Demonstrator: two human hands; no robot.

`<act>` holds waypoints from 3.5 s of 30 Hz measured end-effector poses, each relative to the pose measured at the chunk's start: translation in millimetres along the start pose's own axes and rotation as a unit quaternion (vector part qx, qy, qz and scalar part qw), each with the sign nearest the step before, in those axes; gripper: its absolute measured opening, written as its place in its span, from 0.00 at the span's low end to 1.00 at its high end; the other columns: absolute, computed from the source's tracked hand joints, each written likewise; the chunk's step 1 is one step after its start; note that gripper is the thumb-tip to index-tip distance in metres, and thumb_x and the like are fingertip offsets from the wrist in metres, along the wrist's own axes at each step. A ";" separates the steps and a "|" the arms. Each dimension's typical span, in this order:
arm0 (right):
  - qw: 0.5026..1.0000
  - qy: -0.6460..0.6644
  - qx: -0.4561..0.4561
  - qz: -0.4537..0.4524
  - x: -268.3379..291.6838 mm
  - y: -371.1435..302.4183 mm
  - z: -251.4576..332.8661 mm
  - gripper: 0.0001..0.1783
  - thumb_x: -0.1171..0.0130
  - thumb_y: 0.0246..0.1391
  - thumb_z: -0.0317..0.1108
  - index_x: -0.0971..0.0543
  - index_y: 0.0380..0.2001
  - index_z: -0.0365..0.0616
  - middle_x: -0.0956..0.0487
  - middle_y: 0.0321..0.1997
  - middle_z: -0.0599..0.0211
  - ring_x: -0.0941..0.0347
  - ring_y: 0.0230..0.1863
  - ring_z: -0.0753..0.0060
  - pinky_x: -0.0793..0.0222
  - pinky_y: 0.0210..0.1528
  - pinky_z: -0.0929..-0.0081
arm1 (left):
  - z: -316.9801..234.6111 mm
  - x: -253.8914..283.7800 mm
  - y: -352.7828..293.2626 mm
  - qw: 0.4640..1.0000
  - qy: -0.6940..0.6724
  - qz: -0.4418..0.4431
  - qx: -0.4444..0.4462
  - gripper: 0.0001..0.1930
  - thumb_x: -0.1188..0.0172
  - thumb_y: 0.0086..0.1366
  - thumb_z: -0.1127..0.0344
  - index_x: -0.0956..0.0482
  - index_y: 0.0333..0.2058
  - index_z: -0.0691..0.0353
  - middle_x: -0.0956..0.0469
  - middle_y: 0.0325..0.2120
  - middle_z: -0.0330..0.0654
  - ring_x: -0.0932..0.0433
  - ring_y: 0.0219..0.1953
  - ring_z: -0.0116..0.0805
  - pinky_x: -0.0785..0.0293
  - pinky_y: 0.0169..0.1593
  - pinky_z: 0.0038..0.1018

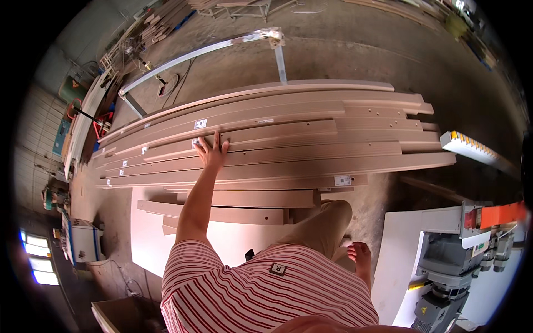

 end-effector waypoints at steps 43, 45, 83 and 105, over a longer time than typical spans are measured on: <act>0.876 -0.459 0.115 -0.096 103.0 35.3 -114.9 0.18 0.39 0.45 0.46 0.17 0.36 0.47 0.18 0.38 0.57 0.23 0.46 0.57 0.30 0.50 0.57 | -88.3 3.5 -69.2 0.978 -0.037 -0.016 -0.202 0.37 0.60 0.67 0.35 0.50 0.69 0.45 0.53 0.69 0.47 0.59 0.71 0.47 0.66 0.71 0.45; 0.843 -0.501 0.167 -0.105 136.3 64.0 -152.6 0.22 0.38 0.44 0.48 0.19 0.41 0.48 0.20 0.43 0.58 0.26 0.51 0.56 0.33 0.54 0.57 | -120.8 13.0 -59.9 0.975 -0.046 -0.029 -0.217 0.35 0.58 0.67 0.37 0.48 0.68 0.41 0.49 0.67 0.46 0.54 0.69 0.48 0.62 0.70 0.45; 0.943 -0.296 0.061 0.139 18.5 -171.2 -56.2 0.26 0.68 0.67 0.49 0.23 0.51 0.47 0.27 0.45 0.60 0.36 0.54 0.58 0.53 0.63 0.59 | -181.7 25.0 -141.1 0.830 -0.199 -0.138 -0.502 0.25 0.50 0.70 0.61 0.37 0.59 0.73 0.32 0.56 0.58 0.28 0.55 0.51 0.31 0.57 0.44; 0.905 -0.373 -0.010 0.204 35.0 -149.8 -59.8 0.30 0.63 0.64 0.60 0.27 0.47 0.45 0.23 0.39 0.58 0.26 0.40 0.49 0.31 0.39 0.55 | -330.7 -61.7 -555.1 0.387 0.097 0.620 -0.676 0.24 0.62 0.73 0.50 0.21 0.50 0.57 0.22 0.49 0.38 0.32 0.56 0.37 0.56 0.69 0.40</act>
Point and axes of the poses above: each hand's wrist, its own y-axis towards the middle knuckle, its own x-axis out of the back of the hand, z = x × y, the point moved 10 cm from there along y, towards the middle knuckle
